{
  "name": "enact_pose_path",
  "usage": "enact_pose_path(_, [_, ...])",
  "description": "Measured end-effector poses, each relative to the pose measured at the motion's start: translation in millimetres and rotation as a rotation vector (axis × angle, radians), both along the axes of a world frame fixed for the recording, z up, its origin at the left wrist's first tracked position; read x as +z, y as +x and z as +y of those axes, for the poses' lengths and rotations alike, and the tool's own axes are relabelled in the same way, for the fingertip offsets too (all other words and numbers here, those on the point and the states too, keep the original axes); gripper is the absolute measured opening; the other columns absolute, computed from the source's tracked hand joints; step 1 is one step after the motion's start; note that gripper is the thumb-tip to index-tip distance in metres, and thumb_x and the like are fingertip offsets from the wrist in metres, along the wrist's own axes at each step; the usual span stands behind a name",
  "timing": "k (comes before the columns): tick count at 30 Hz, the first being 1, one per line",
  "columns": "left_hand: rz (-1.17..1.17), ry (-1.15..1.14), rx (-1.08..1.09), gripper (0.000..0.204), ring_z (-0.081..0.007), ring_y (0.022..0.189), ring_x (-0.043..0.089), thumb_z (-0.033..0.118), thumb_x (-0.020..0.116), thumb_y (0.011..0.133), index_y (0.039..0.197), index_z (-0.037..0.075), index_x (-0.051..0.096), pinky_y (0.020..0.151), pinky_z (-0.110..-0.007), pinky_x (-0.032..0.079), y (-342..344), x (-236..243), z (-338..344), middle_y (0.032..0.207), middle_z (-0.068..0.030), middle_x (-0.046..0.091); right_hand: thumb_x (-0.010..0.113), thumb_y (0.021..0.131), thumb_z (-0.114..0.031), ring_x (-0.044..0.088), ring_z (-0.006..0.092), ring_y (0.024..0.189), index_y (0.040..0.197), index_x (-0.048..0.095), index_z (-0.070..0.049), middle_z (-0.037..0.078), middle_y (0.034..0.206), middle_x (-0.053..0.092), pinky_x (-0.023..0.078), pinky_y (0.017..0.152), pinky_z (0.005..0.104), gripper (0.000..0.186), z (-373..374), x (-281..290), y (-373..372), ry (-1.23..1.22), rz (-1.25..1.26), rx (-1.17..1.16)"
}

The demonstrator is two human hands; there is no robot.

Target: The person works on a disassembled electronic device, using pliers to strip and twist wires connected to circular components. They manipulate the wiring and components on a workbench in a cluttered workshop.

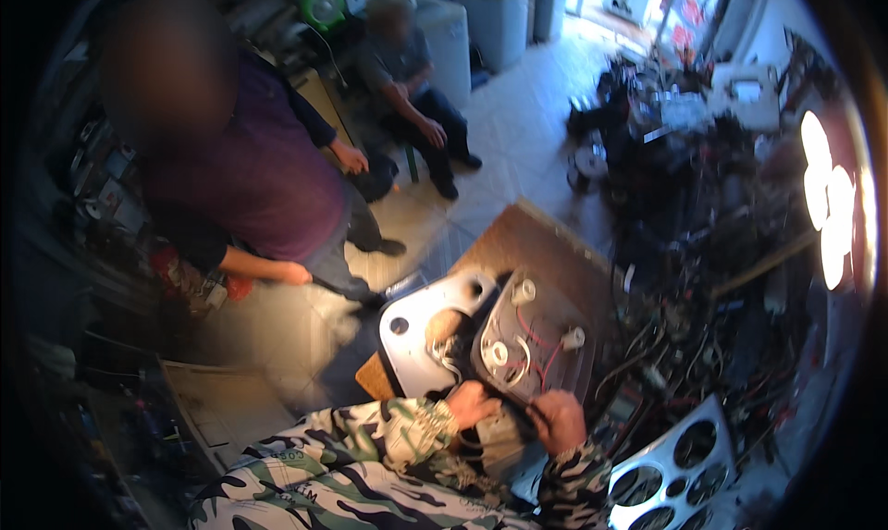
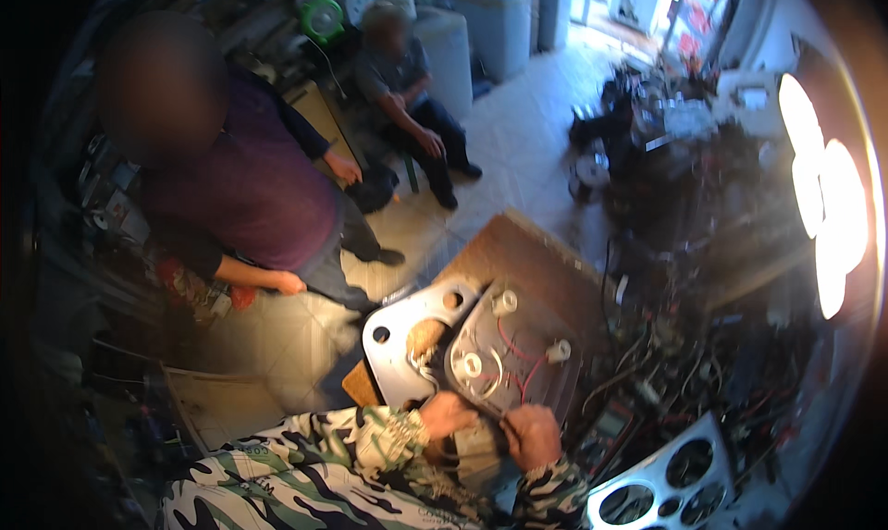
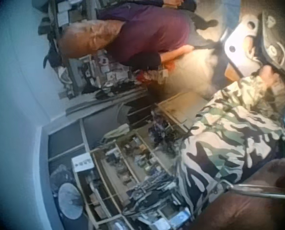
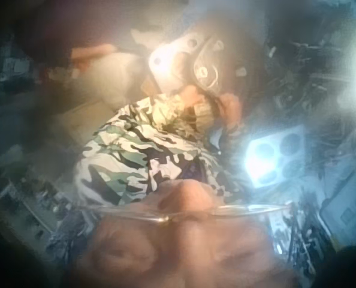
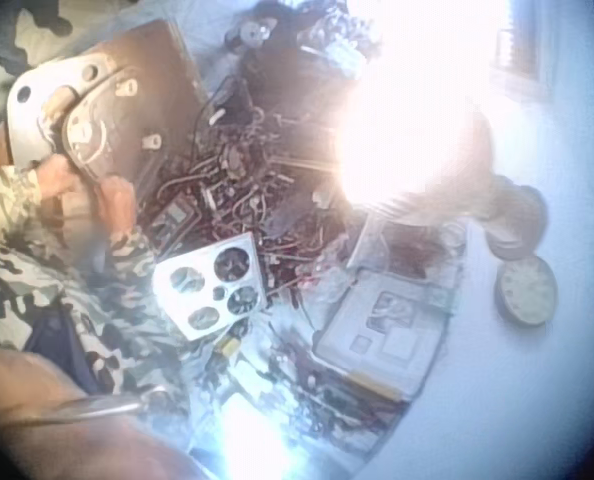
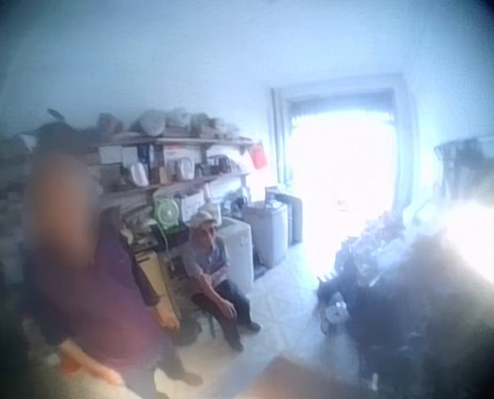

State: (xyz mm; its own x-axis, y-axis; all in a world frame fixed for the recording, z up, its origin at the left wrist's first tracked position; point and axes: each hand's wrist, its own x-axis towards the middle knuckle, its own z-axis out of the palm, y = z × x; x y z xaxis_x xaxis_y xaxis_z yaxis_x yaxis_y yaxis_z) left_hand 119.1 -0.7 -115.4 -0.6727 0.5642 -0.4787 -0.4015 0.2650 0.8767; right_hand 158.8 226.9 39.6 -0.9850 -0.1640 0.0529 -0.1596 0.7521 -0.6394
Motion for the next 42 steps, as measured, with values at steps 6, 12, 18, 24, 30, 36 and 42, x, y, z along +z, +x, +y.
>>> enact_pose_path(6, [1.152, -0.232, 0.163, 0.05, -0.0364, 0.107, 0.067, 0.015, 0.084, 0.08, 0.124, 0.003, 0.064, 0.091, -0.045, 0.057, -36.3, 137.5, -36.2, 0.122, -0.0164, 0.066, 0.079, 0.084, -0.012, 0.066, 0.0398, 0.084, 0.094, 0.074, -0.004, 0.017, 0.084, 0.067, 0.051, 0.076, 0.0461, 0.014, -0.8, -9.6, -0.1, -0.051, 0.062, -0.045])
enact_pose_path(12, [1.299, -0.255, -0.277, 0.079, -0.0381, 0.144, 0.047, 0.022, 0.09, 0.067, 0.14, 0.009, 0.061, 0.118, -0.058, 0.039, -79.5, 164.9, -10.3, 0.146, -0.0157, 0.057, 0.076, 0.085, -0.01, 0.062, 0.0393, 0.083, 0.094, 0.073, -0.004, 0.016, 0.084, 0.064, 0.048, 0.075, 0.0479, 0.011, 6.0, -0.4, -0.1, 0.021, -0.052, -0.058])
enact_pose_path(18, [1.349, -0.124, -0.369, 0.053, -0.0354, 0.139, 0.051, 0.023, 0.09, 0.066, 0.114, 0.009, 0.072, 0.12, -0.058, 0.036, -98.8, 142.1, 1.8, 0.139, -0.0148, 0.062, 0.077, 0.085, -0.011, 0.063, 0.0393, 0.083, 0.092, 0.074, -0.005, 0.015, 0.084, 0.065, 0.048, 0.075, 0.0481, 0.01, 7.0, 0.9, 3.3, 0.038, -0.056, -0.114])
enact_pose_path(24, [1.393, -0.104, -0.396, 0.048, -0.0324, 0.131, 0.056, 0.027, 0.091, 0.065, 0.104, 0.006, 0.071, 0.122, -0.059, 0.034, -105.5, 142.1, -3.7, 0.128, -0.0115, 0.065, 0.077, 0.085, -0.01, 0.064, 0.04, 0.087, 0.094, 0.074, -0.005, 0.016, 0.088, 0.067, 0.049, 0.078, 0.0486, 0.011, -8.9, -0.2, 9.1, 0.05, -0.047, -0.239])
enact_pose_path(30, [1.49, -0.04, -0.356, 0.045, -0.0309, 0.102, 0.062, 0.03, 0.093, 0.063, 0.096, 0.007, 0.072, 0.105, -0.051, 0.045, -109.1, 176.2, 8.8, 0.099, -0.008, 0.066, 0.073, 0.087, -0.004, 0.065, 0.0415, 0.102, 0.108, 0.069, -0.001, 0.021, 0.11, 0.067, 0.052, 0.091, 0.0491, 0.022, -37.7, 19.8, 31.0, 0.24, 0.338, -0.538])
enact_pose_path(36, [1.481, -0.004, -0.395, 0.046, -0.0333, 0.092, 0.062, 0.03, 0.092, 0.067, 0.098, 0.006, 0.068, 0.088, -0.048, 0.049, -116.8, 183.0, 3.1, 0.091, -0.0101, 0.066, 0.073, 0.096, -0.006, 0.062, 0.0073, 0.078, 0.103, 0.07, 0.001, 0.001, 0.087, 0.07, 0.052, 0.071, 0.027, 0.009, -108.6, 6.8, 66.0, -0.545, 0.142, -0.955])
enact_pose_path(42, [1.428, -0.066, -0.502, 0.047, -0.0324, 0.092, 0.066, 0.03, 0.092, 0.073, 0.103, 0.005, 0.067, 0.085, -0.045, 0.053, -110.7, 173.8, 11.7, 0.09, -0.0102, 0.068, 0.06, 0.104, -0.006, 0.072, 0.0212, 0.093, 0.136, 0.05, 0.014, 0.017, 0.113, 0.069, 0.062, 0.077, 0.0298, 0.04, -139.3, -59.4, 59.5, -1.336, -0.038, -1.044])
